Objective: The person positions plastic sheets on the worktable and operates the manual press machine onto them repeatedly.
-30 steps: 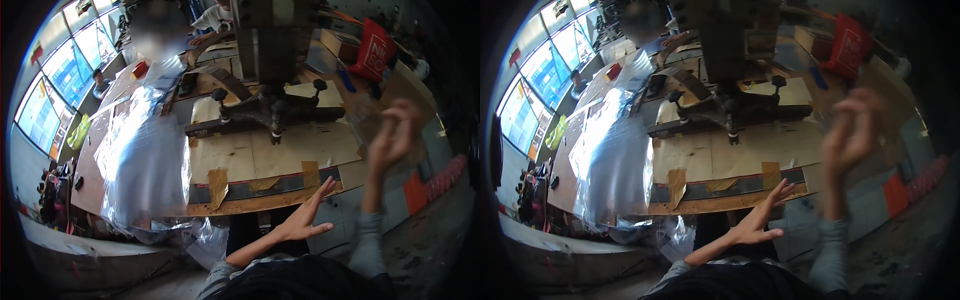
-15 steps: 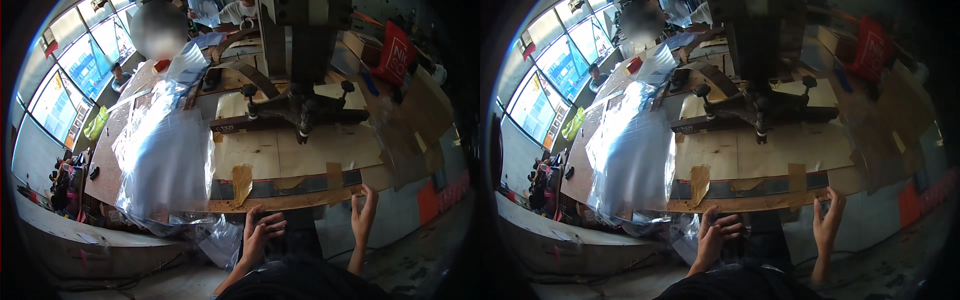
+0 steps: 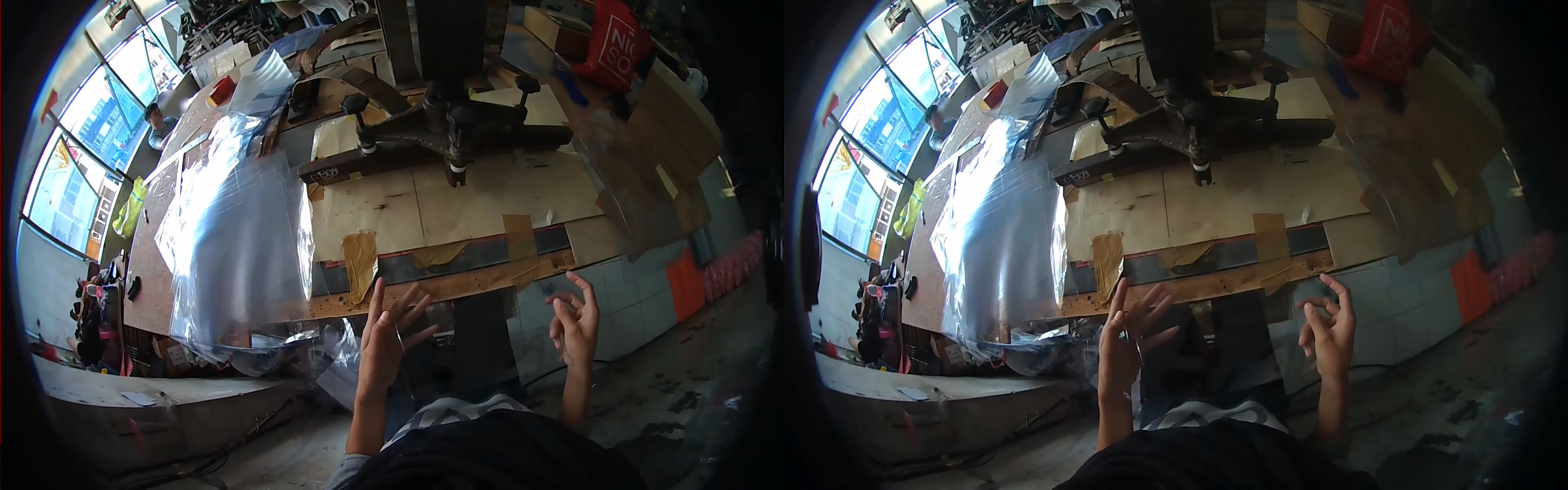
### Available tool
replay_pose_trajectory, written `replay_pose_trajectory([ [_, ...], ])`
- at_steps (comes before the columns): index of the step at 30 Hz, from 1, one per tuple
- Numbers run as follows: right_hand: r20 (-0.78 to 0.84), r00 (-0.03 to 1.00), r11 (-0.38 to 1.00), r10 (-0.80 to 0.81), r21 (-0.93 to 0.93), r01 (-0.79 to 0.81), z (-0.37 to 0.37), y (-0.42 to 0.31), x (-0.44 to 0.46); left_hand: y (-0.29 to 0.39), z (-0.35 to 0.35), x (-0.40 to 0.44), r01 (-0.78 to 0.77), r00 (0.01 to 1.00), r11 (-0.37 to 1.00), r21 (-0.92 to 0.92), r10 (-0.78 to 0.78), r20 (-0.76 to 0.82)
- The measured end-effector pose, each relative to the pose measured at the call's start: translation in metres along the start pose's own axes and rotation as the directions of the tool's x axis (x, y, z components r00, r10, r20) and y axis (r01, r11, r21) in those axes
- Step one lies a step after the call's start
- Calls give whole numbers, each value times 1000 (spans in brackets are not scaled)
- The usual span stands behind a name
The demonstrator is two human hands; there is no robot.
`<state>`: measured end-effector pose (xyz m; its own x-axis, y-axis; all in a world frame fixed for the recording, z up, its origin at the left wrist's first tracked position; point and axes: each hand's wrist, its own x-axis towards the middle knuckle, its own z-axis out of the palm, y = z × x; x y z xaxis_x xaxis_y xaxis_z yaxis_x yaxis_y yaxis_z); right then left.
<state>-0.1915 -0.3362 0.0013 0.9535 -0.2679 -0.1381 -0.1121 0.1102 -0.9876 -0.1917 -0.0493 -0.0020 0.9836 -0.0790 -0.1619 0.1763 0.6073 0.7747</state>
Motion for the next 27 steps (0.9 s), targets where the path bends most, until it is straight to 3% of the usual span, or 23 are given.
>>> replay_pose_trajectory([
  [3, -25, 999, 999, -27, -21, 26, 4, 5, 13, 1, -6, -11, -30, 999, 997, 66, 29, 19],
  [10, -104, 994, 998, -47, -48, 42, 20, 3, 25, 16, -16, -20, -72, 994, 863, 500, 103, -34],
  [27, -46, 996, 990, -77, -118, 71, 31, 0, 49, 24, -29, 13, -130, 983, 843, 522, 179, -43],
])
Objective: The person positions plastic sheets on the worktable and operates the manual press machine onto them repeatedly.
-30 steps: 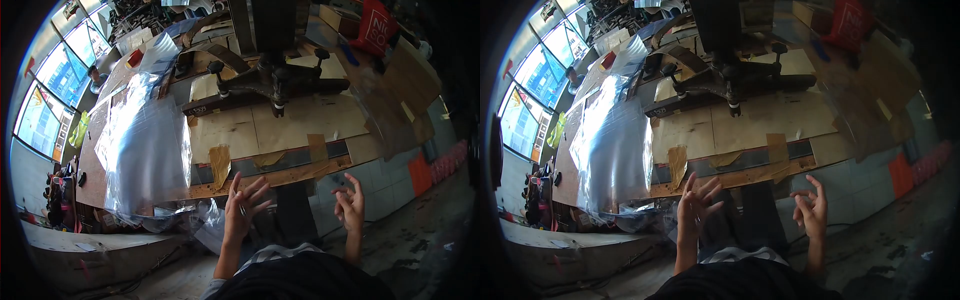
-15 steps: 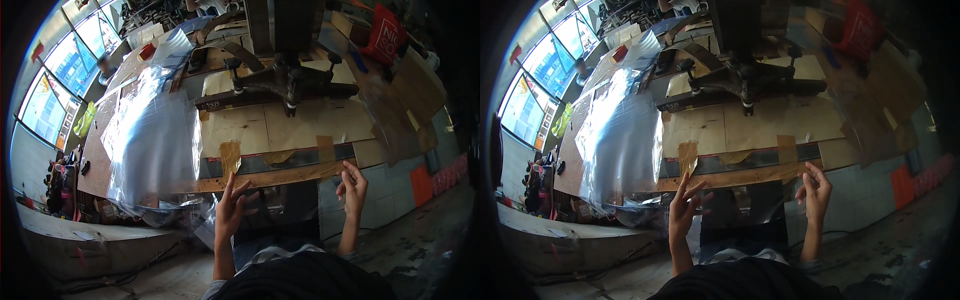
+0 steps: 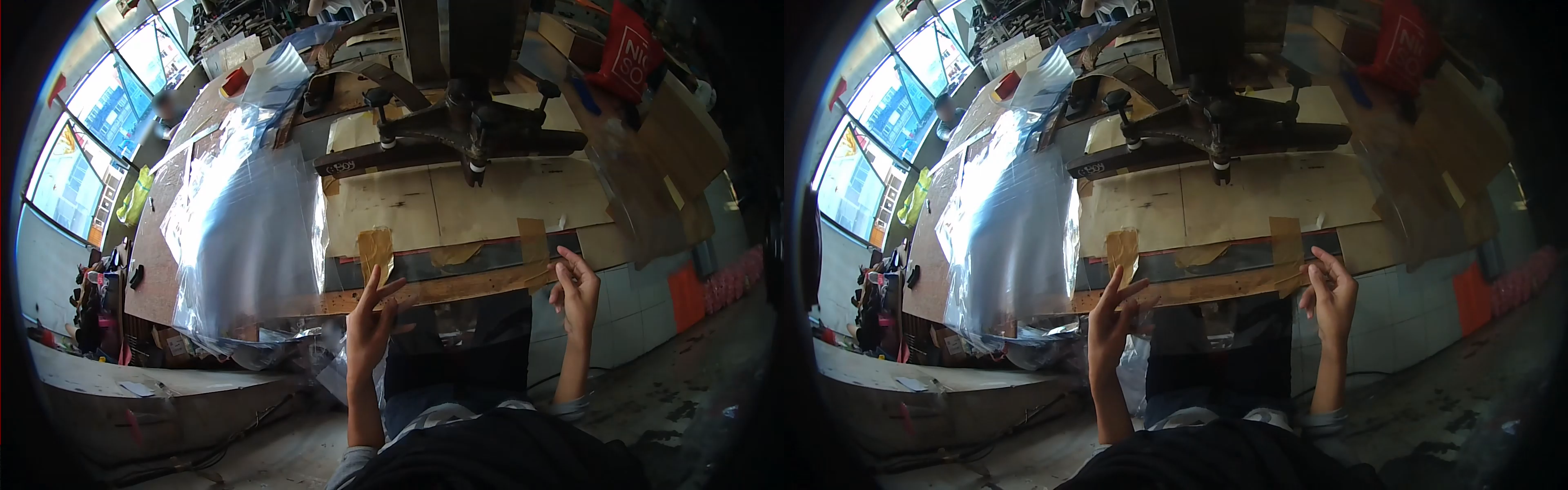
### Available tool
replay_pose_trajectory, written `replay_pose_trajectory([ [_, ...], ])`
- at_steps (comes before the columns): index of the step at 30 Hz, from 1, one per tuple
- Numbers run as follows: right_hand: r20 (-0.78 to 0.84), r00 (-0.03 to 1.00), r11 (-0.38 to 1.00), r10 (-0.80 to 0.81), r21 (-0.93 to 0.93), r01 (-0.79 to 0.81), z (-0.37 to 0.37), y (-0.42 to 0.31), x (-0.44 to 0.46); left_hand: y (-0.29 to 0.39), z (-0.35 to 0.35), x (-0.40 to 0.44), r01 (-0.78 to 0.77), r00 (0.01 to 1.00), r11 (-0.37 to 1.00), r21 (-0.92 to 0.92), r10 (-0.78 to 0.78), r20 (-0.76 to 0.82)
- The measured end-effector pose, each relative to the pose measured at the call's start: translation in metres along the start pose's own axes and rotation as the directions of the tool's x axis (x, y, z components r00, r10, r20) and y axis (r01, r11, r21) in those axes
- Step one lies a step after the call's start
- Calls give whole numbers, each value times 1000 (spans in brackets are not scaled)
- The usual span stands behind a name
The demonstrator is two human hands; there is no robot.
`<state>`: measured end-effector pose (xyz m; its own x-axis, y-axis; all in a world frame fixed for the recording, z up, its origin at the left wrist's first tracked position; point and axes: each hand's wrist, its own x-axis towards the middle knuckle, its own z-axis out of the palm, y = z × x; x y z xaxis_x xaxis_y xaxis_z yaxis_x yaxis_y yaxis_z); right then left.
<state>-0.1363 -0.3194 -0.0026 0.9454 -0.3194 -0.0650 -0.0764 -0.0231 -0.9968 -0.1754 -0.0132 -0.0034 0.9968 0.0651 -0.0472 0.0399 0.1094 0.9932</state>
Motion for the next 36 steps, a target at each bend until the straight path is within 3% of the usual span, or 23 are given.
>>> replay_pose_trajectory([
  [27, 62, 998, 991, 17, -135, -9, -2, 7, 26, -11, -3, 23, -57, 998, 989, 134, 58, -3],
  [33, 111, 993, 981, 41, -193, -19, -6, -1, 26, -9, -9, 20, -45, 996, 928, 370, 70, -53],
  [36, 151, 988, 977, 44, -213, -11, -15, -5, 29, 9, -7, 14, -128, 981, 811, 571, 190, -50],
])
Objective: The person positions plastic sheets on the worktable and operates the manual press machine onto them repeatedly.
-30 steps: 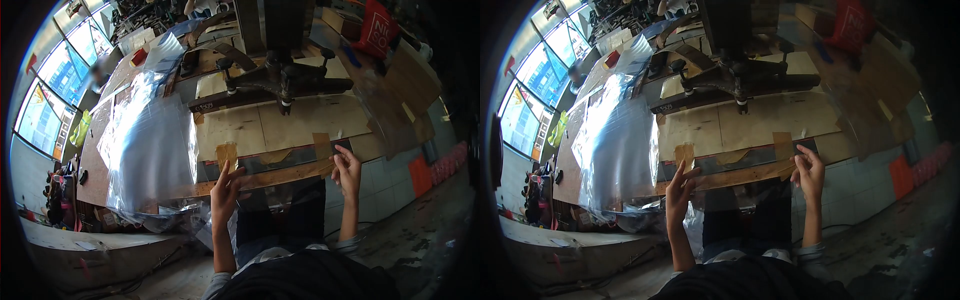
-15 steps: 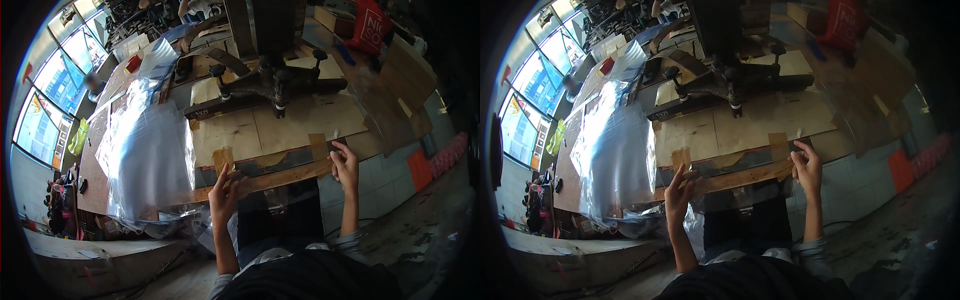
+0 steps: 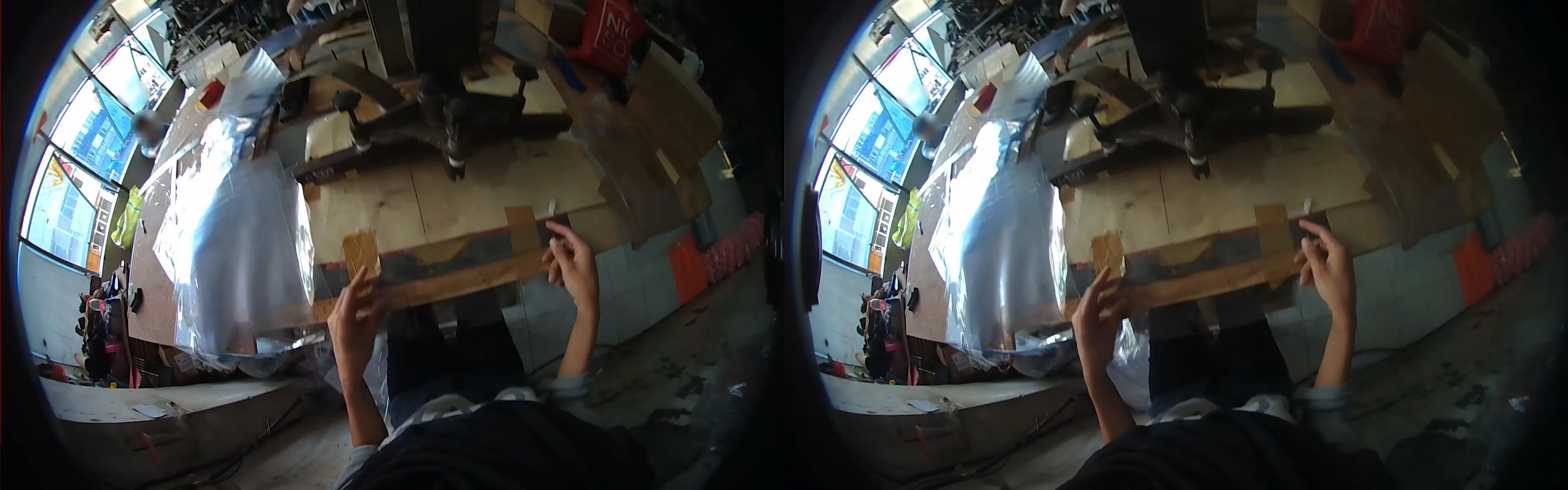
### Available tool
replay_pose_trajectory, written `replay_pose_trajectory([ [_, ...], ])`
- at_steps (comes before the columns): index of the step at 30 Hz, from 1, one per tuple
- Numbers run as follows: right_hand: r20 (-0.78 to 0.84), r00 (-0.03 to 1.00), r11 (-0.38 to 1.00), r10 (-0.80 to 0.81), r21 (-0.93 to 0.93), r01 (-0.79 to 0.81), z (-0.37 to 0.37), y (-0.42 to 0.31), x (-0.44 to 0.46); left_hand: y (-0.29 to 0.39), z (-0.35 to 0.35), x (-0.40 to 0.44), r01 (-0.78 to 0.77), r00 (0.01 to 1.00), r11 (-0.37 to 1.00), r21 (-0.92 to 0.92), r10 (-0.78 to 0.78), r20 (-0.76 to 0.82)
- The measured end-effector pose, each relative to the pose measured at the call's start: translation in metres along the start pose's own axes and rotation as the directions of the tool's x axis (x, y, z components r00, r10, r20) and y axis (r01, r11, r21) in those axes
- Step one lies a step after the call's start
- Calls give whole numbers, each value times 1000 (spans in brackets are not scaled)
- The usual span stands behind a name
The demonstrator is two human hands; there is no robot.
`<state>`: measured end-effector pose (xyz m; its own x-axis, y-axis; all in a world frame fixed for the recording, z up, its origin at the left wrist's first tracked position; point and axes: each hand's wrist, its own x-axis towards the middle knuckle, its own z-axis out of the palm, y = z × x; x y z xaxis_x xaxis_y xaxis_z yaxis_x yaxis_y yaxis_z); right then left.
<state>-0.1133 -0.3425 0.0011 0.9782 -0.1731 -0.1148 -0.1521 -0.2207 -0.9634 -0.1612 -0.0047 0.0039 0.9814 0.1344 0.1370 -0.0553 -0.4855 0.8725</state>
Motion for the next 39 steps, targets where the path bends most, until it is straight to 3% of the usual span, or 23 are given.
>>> replay_pose_trajectory([
  [8, 7, 1000, 979, 11, -202, -10, -32, 7, -24, -10, 7, -26, -190, 960, 888, 420, 257, -108],
  [11, 3, 998, 964, -59, -261, 57, -32, 22, -30, -21, 7, -30, -226, 961, 875, 429, 272, -50],
  [14, -27, 985, 889, -170, -436, 141, -24, 28, -32, -27, 9, -28, -246, 955, 861, 445, 295, -43],
  [18, -119, 955, 681, -271, -725, 103, -11, 30, -35, -33, 12, -29, -238, 949, 830, 505, 309, -62],
  [21, -122, 894, 607, -430, -772, 187, -3, 37, -38, -31, 16, -34, -215, 956, 856, 471, 282, -76],
  [22, -127, 893, 619, -432, -762, 191, -2, 38, -40, -29, 17, -35, -220, 947, 809, 545, 311, -80],
  [24, -177, 829, 592, -531, -777, 213, 0, 43, -45, -20, 20, -43, -219, 930, 698, 681, 361, -71],
  [25, -203, 794, 580, -573, -785, 218, 1, 43, -47, -17, 22, -44, -234, 919, 689, 685, 388, -76],
  [26, -296, 794, 667, -530, -724, 175, 3, 43, -53, -14, 24, -46, -251, 907, 680, 689, 413, -77],
  [29, -348, 650, 659, -676, -680, 321, 16, 31, -56, -13, 36, -48, -326, 862, 685, 651, 498, -92],
  [30, -318, 585, 597, -746, -709, 376, 23, 26, -54, -11, 40, -45, -359, 849, 696, 622, 521, -92],
  [34, -176, 526, 499, -832, -650, 572, 61, 29, -34, 6, 69, -32, -423, 812, 725, 543, 570, -128],
  [35, -110, 463, 408, -879, -676, 614, 73, 36, -26, 6, 78, -27, -428, 803, 720, 546, 580, -136],
  [39, -14, 316, 193, -949, -818, 542, 102, 61, -6, -15, 111, -18, -354, 727, 627, 694, 651, -217],
])
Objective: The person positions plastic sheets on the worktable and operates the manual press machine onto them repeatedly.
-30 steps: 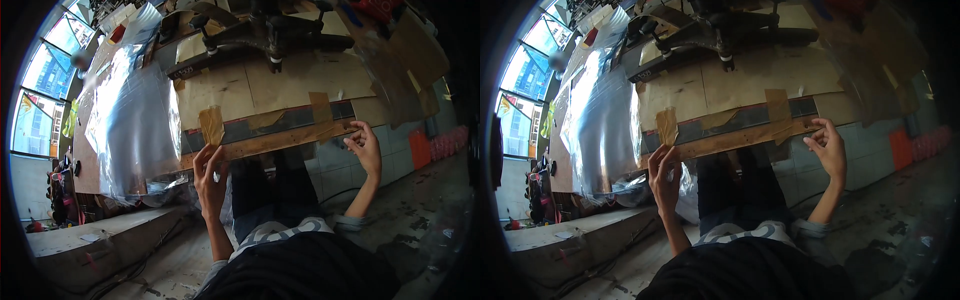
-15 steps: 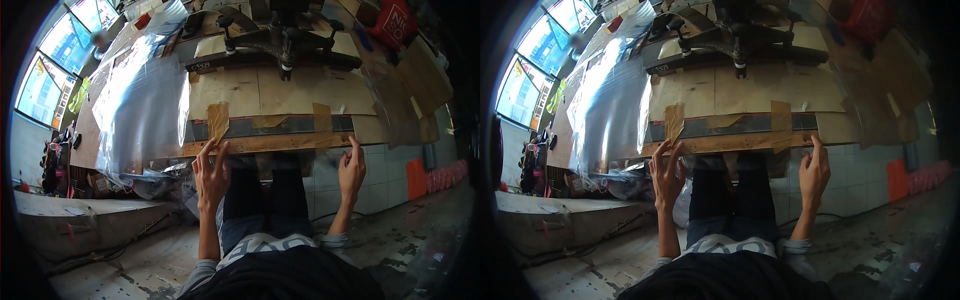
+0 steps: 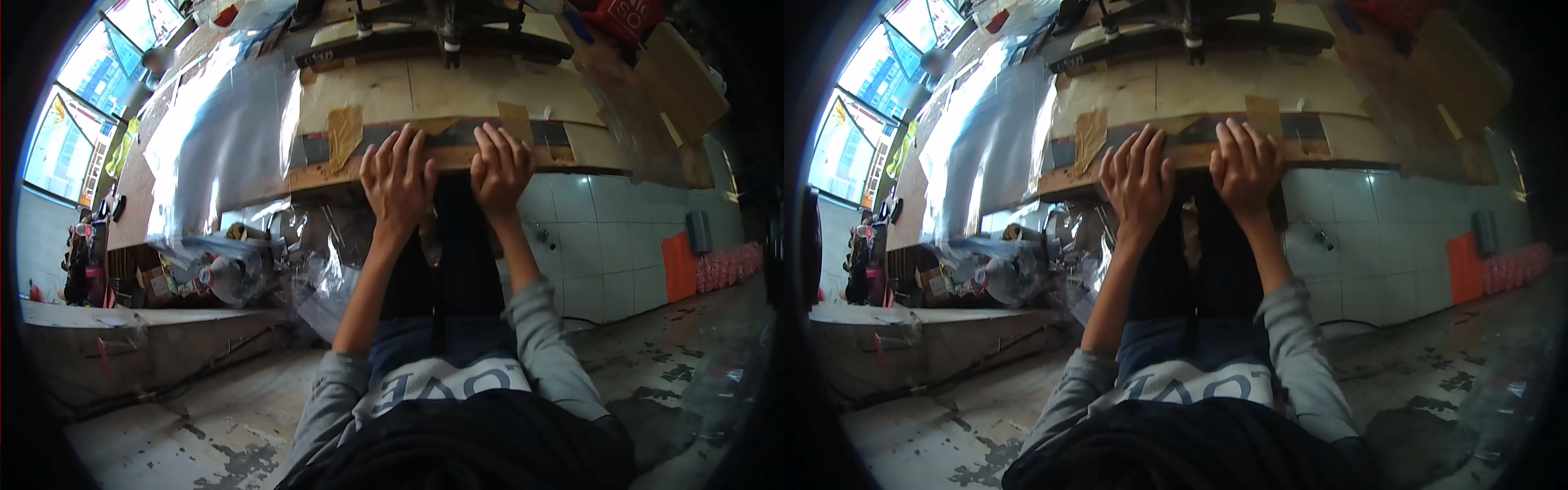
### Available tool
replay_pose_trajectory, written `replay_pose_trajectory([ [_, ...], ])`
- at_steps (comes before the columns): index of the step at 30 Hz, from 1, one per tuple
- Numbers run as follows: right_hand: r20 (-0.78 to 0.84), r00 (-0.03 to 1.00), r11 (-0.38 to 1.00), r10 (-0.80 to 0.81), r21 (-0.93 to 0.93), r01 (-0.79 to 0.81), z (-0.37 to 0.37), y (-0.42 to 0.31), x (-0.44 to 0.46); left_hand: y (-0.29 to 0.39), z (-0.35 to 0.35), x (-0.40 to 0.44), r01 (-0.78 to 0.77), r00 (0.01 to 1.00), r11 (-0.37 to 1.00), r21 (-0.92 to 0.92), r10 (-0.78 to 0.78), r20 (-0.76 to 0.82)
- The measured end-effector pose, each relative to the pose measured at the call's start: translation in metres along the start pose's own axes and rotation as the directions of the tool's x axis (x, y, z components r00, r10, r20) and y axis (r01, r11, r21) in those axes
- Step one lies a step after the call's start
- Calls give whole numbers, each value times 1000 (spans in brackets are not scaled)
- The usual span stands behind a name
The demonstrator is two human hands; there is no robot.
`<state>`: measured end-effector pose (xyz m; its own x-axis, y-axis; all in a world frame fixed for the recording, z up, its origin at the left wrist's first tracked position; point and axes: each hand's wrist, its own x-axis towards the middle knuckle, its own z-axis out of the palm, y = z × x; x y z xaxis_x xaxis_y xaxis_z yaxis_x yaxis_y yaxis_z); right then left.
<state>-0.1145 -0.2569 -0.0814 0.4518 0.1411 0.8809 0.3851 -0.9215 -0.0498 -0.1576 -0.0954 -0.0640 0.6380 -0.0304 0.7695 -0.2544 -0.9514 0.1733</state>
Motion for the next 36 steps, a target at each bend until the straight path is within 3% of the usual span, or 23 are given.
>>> replay_pose_trajectory([
  [3, -189, 981, 999, -39, -28, 34, 23, 7, 9, -12, 31, 5, -37, 972, 996, 81, 55, -230],
  [10, -195, 981, 998, -14, -59, 3, 22, 4, -5, -14, 45, 5, -41, 914, 994, 101, 78, -399],
  [36, -205, 979, 1000, 4, -30, -10, 22, 5, -6, -13, 46, 3, -23, 912, 995, 95, 59, -405],
])
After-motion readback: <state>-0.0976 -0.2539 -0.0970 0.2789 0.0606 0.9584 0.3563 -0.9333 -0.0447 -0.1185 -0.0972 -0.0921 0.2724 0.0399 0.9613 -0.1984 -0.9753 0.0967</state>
